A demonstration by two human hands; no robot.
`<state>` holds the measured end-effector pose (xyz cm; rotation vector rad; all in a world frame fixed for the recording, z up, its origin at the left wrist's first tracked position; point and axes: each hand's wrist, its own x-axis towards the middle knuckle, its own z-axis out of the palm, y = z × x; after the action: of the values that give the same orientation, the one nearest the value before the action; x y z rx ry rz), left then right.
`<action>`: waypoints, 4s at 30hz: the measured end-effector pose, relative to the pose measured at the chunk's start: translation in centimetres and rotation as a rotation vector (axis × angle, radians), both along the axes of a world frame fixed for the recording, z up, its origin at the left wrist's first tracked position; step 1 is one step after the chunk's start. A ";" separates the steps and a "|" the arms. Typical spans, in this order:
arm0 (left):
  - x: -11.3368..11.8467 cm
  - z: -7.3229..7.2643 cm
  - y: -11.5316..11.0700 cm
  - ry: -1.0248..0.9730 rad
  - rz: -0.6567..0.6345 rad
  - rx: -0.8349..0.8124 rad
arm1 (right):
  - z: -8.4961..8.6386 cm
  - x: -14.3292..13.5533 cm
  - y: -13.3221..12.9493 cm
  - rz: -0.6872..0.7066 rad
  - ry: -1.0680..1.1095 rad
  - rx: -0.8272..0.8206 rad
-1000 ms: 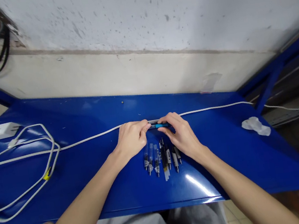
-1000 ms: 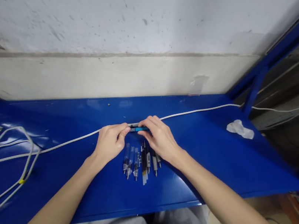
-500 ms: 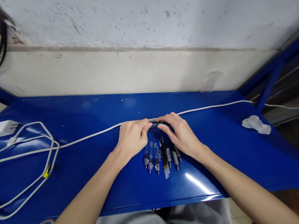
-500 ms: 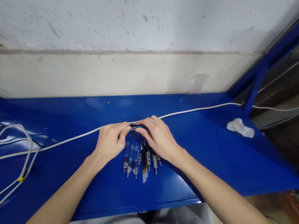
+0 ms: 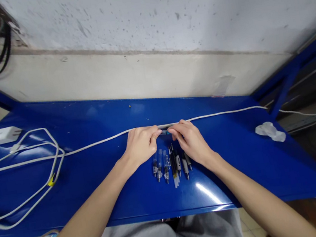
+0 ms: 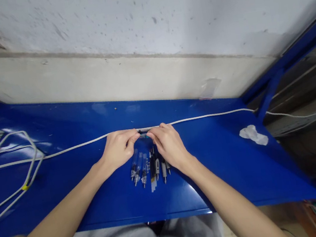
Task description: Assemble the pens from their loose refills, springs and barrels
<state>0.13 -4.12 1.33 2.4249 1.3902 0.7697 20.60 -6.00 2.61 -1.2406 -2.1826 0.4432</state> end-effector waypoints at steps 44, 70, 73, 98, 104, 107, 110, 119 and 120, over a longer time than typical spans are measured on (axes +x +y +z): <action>0.1 -0.3 0.4 -0.002 -0.194 0.321 | -0.6 0.1 0.2 0.006 -0.017 0.208; -0.5 -0.1 0.8 0.000 0.065 0.328 | 0.4 0.8 0.5 -0.069 0.118 0.218; -1.0 0.0 1.1 -0.022 0.108 0.332 | 0.7 1.3 0.7 -0.126 0.142 0.197; -1.1 0.1 1.2 -0.025 0.122 0.325 | 1.1 0.7 -0.3 0.359 -0.016 -0.231; -1.1 0.3 1.0 -0.039 0.107 0.311 | 0.8 0.6 -0.4 0.362 -0.080 -0.195; -1.0 0.3 1.0 -0.030 0.108 0.305 | 0.6 0.4 -0.6 0.361 -0.112 -0.188; -1.1 0.3 1.0 -0.024 0.109 0.302 | 0.3 0.2 -0.6 0.373 -0.130 -0.190; -1.0 0.4 1.0 -0.047 0.105 0.293 | 1.9 1.4 0.2 0.118 -0.038 -0.154; -0.9 0.4 1.0 -0.047 0.099 0.288 | 2.2 1.8 0.3 0.047 -0.053 -0.148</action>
<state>-0.80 -3.11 1.71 2.5409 1.4798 1.1135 22.44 -5.69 4.82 -1.2937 -2.2619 0.6072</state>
